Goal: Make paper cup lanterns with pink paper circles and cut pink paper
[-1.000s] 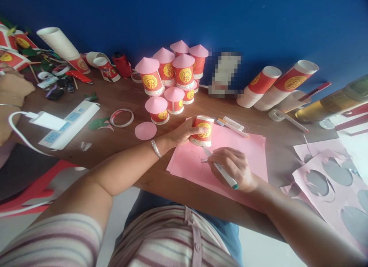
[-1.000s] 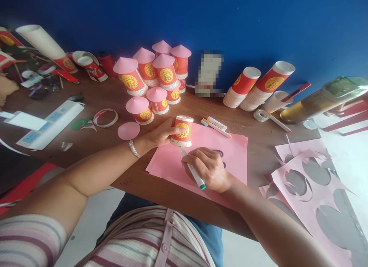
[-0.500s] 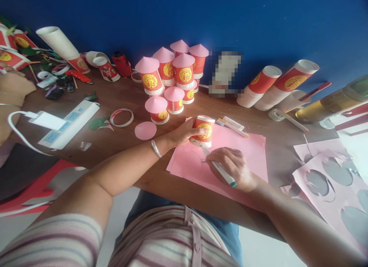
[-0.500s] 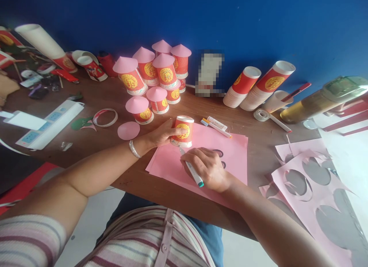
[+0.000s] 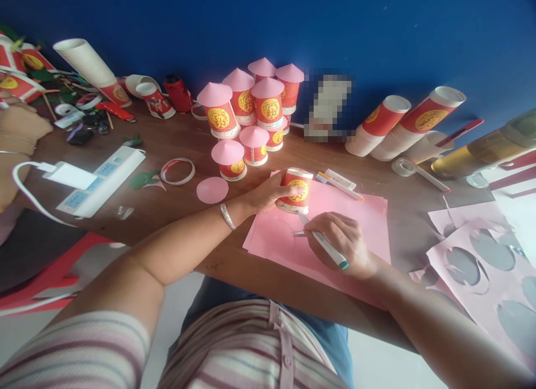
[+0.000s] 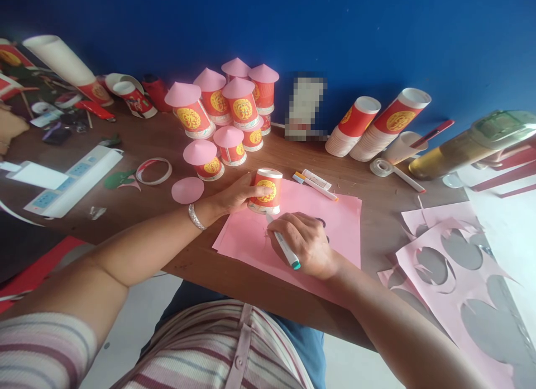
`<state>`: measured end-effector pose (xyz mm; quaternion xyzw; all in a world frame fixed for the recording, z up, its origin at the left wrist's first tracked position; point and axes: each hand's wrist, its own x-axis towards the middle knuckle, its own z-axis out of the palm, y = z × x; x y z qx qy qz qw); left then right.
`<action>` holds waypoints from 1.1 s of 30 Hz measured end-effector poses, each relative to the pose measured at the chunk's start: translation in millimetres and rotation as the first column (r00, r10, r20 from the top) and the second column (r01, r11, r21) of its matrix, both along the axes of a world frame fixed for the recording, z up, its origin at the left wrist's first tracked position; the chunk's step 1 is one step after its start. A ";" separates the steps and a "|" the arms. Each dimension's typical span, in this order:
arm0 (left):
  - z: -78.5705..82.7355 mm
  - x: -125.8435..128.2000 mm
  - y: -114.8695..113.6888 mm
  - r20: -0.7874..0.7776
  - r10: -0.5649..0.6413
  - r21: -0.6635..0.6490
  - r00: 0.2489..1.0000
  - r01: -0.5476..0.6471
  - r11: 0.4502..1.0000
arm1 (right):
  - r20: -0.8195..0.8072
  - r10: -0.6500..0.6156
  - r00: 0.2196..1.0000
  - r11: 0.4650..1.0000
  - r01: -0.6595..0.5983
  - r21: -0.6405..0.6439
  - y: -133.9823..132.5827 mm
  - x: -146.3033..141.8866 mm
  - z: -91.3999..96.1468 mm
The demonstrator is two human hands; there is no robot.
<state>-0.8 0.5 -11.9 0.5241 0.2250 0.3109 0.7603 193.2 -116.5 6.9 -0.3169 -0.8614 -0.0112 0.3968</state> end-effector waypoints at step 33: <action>2.6 -3.2 -0.7 -0.022 -0.046 0.074 0.999 0.047 0.996 | -0.010 -0.003 1.000 1.000 0.003 0.029 4.9 2.8 -1.4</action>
